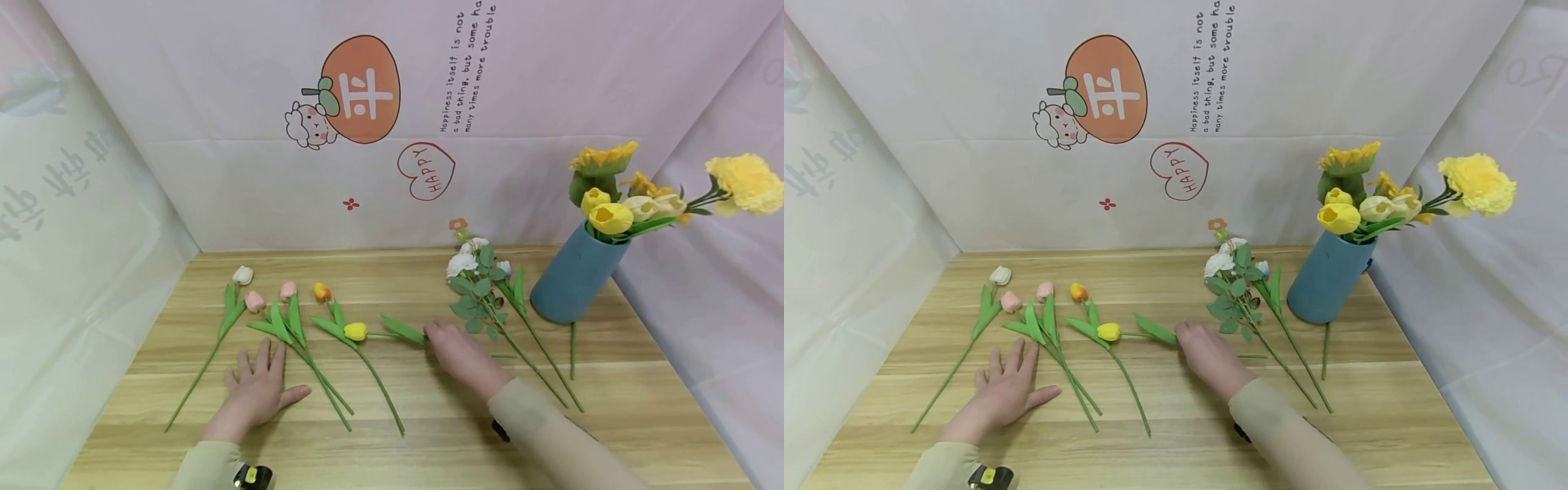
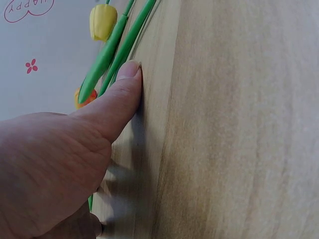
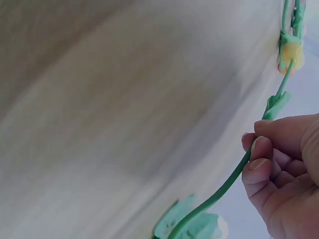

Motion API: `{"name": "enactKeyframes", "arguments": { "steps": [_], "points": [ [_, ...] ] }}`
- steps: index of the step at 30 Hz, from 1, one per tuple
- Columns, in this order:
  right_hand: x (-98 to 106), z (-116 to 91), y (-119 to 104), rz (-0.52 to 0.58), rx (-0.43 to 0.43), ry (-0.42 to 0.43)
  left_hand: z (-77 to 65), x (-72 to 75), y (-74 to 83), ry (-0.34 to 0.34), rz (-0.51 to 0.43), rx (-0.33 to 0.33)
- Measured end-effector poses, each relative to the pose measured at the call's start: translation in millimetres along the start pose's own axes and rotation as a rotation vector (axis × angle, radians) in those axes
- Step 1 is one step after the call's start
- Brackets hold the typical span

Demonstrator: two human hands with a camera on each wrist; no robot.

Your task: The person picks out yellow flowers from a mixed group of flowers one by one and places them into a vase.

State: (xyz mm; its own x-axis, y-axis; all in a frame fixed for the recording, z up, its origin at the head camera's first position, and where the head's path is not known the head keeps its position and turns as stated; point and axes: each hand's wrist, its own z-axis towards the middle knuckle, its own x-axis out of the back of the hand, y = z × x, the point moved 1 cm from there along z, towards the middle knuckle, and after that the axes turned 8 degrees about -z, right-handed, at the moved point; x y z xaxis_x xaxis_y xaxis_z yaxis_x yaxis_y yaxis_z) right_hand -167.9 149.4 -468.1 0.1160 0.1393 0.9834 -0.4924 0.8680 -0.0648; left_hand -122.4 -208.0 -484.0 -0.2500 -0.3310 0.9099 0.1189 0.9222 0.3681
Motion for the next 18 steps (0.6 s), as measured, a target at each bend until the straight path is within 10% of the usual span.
{"name": "enactKeyframes", "arguments": {
  "steps": [18],
  "points": [
    [88, 5, 44, -0.193, 0.198, 0.449, -0.9, 0.2, 0.9, 0.011, 0.003, -0.009]
  ]
}}
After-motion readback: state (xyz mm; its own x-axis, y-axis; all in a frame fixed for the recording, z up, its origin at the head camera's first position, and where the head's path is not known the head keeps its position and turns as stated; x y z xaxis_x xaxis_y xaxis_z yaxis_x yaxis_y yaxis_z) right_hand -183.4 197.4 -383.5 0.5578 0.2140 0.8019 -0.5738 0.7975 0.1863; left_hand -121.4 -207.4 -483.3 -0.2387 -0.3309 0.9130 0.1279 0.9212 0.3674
